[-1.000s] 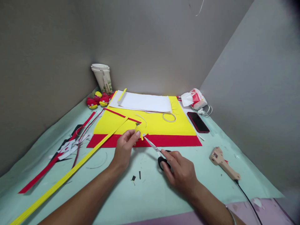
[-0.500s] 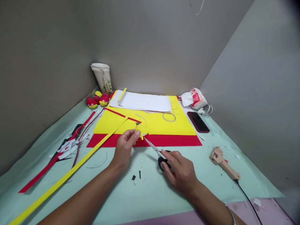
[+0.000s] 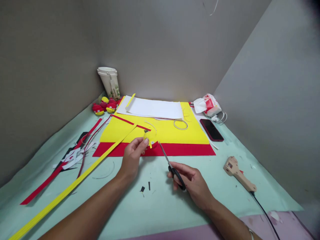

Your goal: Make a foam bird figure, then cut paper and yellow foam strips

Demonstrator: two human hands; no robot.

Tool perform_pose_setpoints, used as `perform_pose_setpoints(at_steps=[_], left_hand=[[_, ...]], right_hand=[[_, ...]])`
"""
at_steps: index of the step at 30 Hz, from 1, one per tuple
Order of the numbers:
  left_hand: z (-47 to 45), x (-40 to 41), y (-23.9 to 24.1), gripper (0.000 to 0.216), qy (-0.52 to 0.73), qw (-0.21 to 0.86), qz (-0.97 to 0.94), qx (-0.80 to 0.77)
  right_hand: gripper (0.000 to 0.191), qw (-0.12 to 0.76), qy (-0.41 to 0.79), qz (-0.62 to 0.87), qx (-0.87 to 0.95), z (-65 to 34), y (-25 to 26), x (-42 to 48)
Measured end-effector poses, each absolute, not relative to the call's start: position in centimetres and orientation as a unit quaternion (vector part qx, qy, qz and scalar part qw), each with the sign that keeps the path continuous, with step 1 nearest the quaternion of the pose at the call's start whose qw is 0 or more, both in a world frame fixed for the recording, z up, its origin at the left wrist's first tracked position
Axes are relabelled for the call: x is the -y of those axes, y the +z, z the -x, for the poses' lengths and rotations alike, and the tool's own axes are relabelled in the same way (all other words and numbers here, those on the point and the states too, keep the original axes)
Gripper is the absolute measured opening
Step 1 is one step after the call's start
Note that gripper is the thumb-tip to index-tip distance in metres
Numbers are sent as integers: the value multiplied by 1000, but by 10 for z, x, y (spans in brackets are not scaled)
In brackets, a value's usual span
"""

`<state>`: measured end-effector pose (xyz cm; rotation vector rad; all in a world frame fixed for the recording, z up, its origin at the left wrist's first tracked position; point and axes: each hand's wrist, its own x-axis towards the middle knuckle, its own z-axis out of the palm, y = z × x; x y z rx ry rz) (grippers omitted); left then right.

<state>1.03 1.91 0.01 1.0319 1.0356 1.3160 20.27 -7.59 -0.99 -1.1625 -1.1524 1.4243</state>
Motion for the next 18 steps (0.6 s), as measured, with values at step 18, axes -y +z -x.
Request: perform_pose_setpoints(at_steps=[18], left_hand=[[-11,-20,0,27,557,561,-431,-435]], right_hand=[[49,436,716,384,387,-200,-9,75]])
